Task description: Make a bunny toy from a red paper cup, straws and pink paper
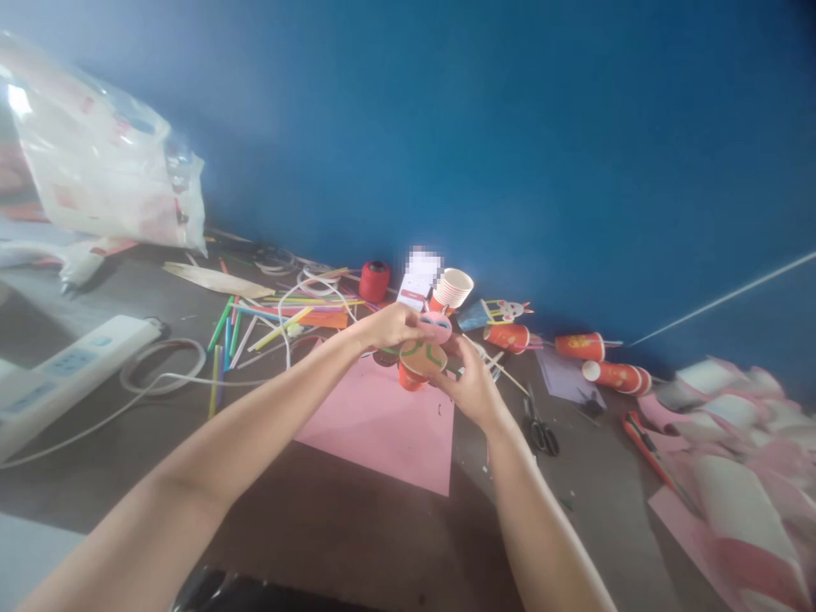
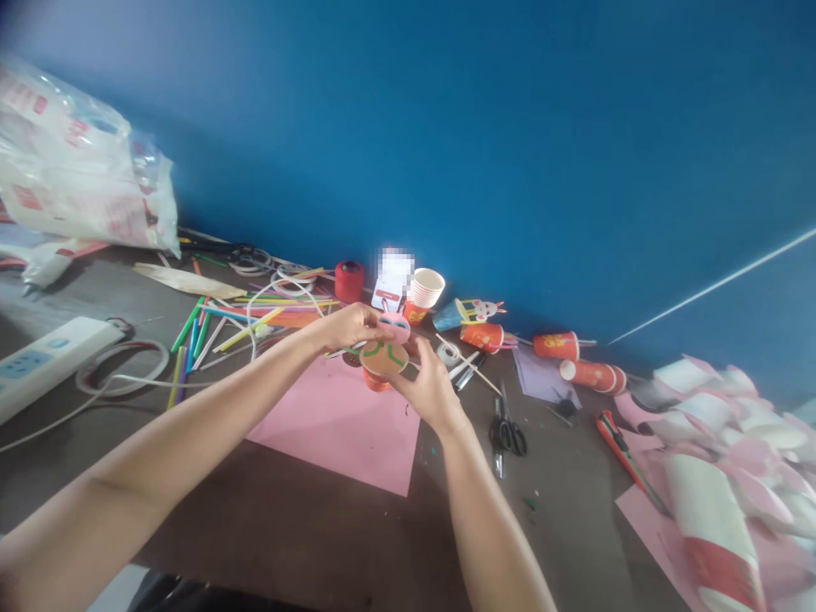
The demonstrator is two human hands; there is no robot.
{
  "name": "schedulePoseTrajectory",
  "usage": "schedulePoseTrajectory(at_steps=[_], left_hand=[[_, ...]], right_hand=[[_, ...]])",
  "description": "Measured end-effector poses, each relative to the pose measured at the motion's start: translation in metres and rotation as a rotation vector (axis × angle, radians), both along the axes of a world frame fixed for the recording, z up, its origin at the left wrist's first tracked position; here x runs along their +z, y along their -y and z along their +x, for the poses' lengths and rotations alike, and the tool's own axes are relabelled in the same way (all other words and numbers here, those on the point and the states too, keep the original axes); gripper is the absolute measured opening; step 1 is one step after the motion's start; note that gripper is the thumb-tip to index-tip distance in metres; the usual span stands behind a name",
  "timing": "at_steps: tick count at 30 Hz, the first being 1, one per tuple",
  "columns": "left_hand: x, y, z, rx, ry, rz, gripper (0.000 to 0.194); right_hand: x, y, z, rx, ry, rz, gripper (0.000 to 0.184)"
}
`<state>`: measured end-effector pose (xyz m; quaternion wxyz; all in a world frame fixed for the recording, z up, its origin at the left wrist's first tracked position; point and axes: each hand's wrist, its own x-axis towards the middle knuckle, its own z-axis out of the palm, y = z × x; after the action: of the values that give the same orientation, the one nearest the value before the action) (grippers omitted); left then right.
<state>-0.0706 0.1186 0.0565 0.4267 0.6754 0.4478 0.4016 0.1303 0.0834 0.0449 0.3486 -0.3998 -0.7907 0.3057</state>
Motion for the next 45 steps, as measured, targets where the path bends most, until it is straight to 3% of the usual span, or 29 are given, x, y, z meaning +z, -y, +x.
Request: schedulePoseTrajectory(at_steps=[3, 11, 17, 22, 28, 37, 41, 45], left_hand=[[0.000, 0.001, 0.000, -0.062, -0.051, 0.024, 0.027], [0.000, 0.014, 0.009, 0.080, -0.055, 0.107, 0.037], [0.014, 0.024, 0.014, 0.211, 0.173, 0.205, 0.027], [0.022, 0.046, 0.015, 0.206, 0.309, 0.189, 0.017], [-0.002, 0.055, 0.015, 0.164, 0.462, -0.007, 0.019], [-0.040, 0.056, 0.005, 0.294, 0.666, -0.232, 0.024], [-0.056, 0.064, 0.004, 0.293, 0.614, -0.324, 0.025], [-0.064, 0.073, 0.008, 0.204, 0.564, -0.340, 0.023]], right_hand=[[-0.002, 0.000, 0.000, -0.015, 0.010, 0.006, 0.052], [-0.005, -0.003, -0.001, -0.033, -0.009, 0.028, 0.053], [-0.007, -0.003, 0.000, -0.084, 0.022, 0.001, 0.056], [-0.011, -0.003, 0.000, -0.060, -0.040, -0.045, 0.054], [-0.014, -0.006, 0.001, -0.037, -0.002, -0.016, 0.050], [-0.024, -0.012, 0.007, -0.078, 0.080, -0.104, 0.054], [-0.021, -0.024, 0.033, -0.172, 0.143, -0.146, 0.050], [-0.010, -0.032, 0.079, -0.361, 0.308, -0.150, 0.030]])
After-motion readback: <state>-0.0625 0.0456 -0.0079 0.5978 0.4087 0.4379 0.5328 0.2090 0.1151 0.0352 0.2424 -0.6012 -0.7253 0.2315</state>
